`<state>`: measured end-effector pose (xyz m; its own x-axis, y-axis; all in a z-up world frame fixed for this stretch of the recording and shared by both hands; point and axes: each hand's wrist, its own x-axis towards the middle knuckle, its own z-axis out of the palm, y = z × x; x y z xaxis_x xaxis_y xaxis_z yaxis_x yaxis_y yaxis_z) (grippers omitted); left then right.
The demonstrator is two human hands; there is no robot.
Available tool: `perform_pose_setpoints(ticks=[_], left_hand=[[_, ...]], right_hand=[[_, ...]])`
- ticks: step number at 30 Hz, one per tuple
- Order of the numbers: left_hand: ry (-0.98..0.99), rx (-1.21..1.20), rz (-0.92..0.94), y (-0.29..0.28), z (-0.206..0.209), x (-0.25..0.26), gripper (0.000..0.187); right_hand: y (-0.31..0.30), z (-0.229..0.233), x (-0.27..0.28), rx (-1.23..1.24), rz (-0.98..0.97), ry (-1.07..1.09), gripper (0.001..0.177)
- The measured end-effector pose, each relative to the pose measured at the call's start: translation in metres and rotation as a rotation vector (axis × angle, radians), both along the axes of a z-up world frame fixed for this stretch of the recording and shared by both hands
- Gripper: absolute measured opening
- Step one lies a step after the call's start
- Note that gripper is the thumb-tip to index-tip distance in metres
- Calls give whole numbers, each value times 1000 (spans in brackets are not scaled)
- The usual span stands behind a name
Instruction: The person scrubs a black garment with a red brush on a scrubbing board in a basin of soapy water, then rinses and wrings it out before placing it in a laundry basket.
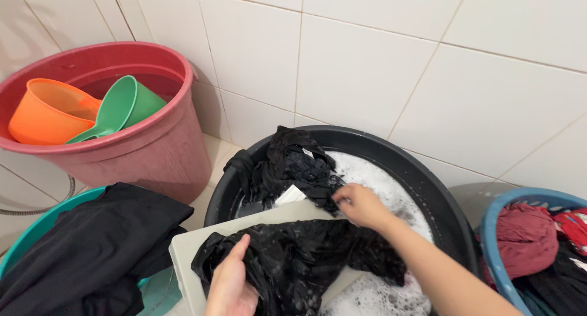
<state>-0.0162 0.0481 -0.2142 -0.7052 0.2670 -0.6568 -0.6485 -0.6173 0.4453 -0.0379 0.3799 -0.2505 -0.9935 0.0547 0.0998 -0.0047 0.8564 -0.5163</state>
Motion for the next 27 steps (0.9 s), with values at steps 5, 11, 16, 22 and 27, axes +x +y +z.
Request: perform_pose_setpoints(ticks=[5, 11, 16, 22, 27], left_hand=[[-30, -55, 63, 10, -22, -17, 43], [-19, 25, 14, 19, 1, -28, 52], [136, 335, -53, 15, 42, -19, 65], [243, 518, 17, 25, 39, -17, 56], [-138, 87, -173, 56, -12, -8, 43]], right_hand=[[-76, -39, -79, 150, 279, 146, 27], [-101, -45, -121, 674, 378, 93, 18], [-77, -43, -123, 458, 369, -90, 17], [2, -74, -88, -721, -293, 148, 23], [103, -126, -36, -1748, -813, 333, 26]])
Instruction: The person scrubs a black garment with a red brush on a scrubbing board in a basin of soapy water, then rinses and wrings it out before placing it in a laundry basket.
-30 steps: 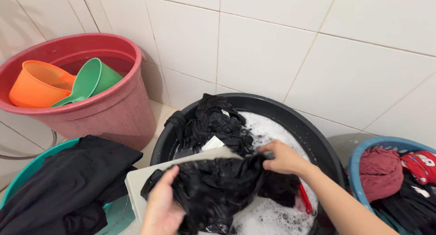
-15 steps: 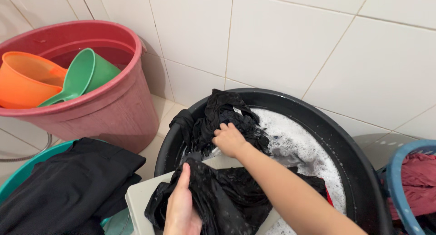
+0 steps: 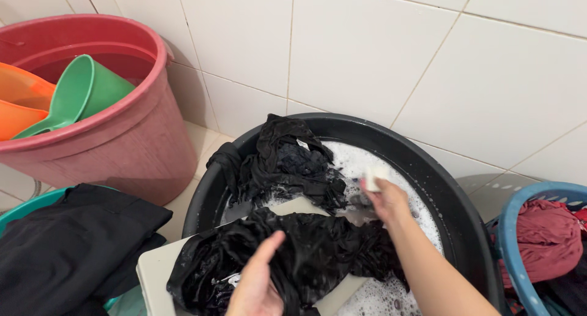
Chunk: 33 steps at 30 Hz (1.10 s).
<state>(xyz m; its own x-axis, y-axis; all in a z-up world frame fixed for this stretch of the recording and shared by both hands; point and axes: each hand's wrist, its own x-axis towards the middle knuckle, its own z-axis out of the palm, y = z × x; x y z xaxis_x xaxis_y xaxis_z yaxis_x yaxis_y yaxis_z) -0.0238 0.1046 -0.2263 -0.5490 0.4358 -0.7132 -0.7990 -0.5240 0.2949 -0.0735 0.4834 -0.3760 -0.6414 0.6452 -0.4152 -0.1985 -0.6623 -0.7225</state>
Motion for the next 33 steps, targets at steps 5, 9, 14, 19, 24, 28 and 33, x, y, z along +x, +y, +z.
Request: perform_pose_setpoints(ticks=[5, 9, 14, 19, 24, 28, 33], left_hand=[[444, -314, -38, 20, -26, 3, 47], [136, -19, 79, 17, -16, -1, 50], [83, 208, 105, 20, -17, 1, 59], [133, 144, 188, 34, -32, 6, 64], [291, 2, 114, 61, -33, 34, 55], [103, 78, 5, 22, -31, 9, 86], [226, 32, 67, 29, -36, 29, 54]], right_hand=[[15, -13, 21, -53, -119, -306, 42], [-33, 25, 30, -99, 221, -3, 47], [-106, 96, 62, 58, 922, 216, 52], [-247, 121, 93, 1273, 735, -28, 51], [-240, 141, 58, 810, 486, -134, 50], [-294, 134, 112, 965, 601, -237, 52], [-269, 115, 83, 922, 600, -94, 54]])
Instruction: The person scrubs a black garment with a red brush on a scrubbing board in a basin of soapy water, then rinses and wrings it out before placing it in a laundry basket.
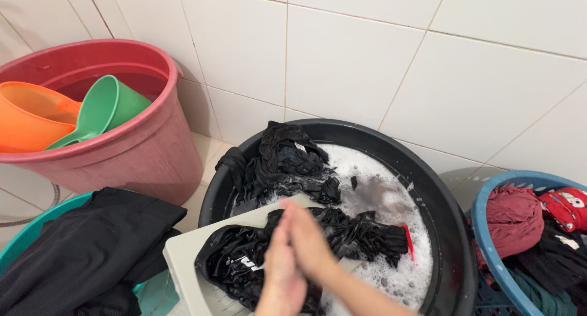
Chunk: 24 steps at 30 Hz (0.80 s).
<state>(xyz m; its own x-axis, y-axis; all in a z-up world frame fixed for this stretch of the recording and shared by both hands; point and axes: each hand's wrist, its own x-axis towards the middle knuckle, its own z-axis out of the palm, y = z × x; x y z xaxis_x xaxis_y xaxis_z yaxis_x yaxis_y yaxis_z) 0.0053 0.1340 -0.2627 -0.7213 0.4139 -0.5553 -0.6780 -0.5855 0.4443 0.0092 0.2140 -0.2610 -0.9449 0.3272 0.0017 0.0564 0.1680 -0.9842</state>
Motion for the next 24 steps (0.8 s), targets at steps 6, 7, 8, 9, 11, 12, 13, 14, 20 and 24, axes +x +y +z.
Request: perform_pose_setpoints(ticks=[6, 7, 8, 9, 11, 12, 13, 14, 20, 24], left_hand=[[473, -46, -8, -32, -23, 12, 54], [618, -72, -15, -48, -24, 12, 58], [411, -48, 0, -45, -23, 6, 54], [204, -24, 13, -35, -20, -7, 51], [36, 47, 5, -18, -14, -6, 52], [72, 97, -13, -4, -11, 4, 52], [108, 147, -31, 4, -8, 11, 53], [120, 92, -33, 7, -3, 13, 52], [67, -156, -61, -35, 26, -11, 58], [196, 27, 62, -22, 27, -4, 49]], right_hand=[[-25, 2, 16, 69, -138, -9, 60], [-46, 4, 40, 243, -64, -29, 62], [-46, 10, 41, 256, -23, 23, 61], [-44, 13, 42, 270, 18, 75, 61], [-25, 15, 22, 119, -31, 27, 60], [-2, 19, -6, -43, -117, -76, 60], [23, 23, -26, -115, -203, -100, 57], [38, 26, -38, -188, -291, -125, 55], [-55, 11, 47, 146, -34, 208, 47], [-41, 26, 26, 219, -71, 302, 50]])
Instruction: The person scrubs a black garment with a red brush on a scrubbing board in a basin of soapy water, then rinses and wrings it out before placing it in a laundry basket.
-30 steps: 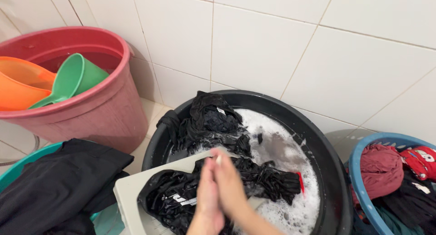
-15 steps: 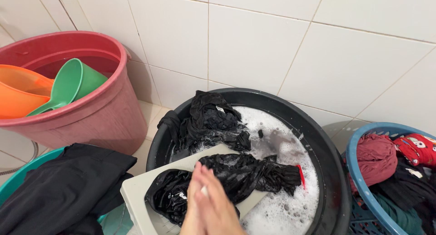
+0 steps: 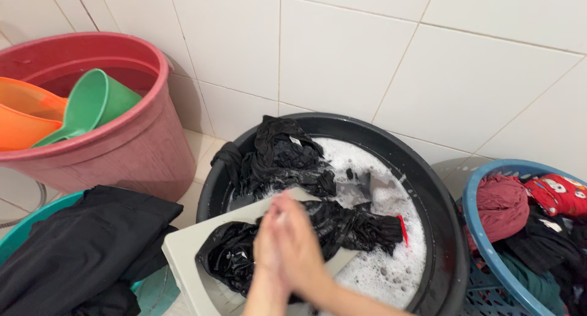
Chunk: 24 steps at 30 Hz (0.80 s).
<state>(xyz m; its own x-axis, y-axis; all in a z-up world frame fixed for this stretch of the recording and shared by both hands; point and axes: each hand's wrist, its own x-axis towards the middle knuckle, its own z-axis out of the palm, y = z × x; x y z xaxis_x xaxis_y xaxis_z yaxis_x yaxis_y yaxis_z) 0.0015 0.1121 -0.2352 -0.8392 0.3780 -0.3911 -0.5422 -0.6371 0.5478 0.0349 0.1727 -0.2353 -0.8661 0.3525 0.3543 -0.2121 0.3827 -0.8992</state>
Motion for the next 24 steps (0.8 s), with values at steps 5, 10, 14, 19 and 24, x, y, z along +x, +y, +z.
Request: perform_pose_setpoints(ticks=[5, 10, 14, 19, 24], left_hand=[[-40, -170, -79, 32, 4, 10, 50], [576, -298, -22, -19, -11, 6, 60], [-57, -242, -118, 27, -5, 5, 61], [-34, -184, -192, 28, 14, 6, 64], [-153, -136, -154, 14, 18, -3, 68]], right_hand=[[60, 13, -55, -699, -181, -328, 45], [-5, -8, 20, -169, -9, -94, 54], [50, -8, -34, -321, -34, -168, 54], [46, -5, -21, -406, -174, -230, 53], [17, 4, 4, -324, 63, -114, 57]])
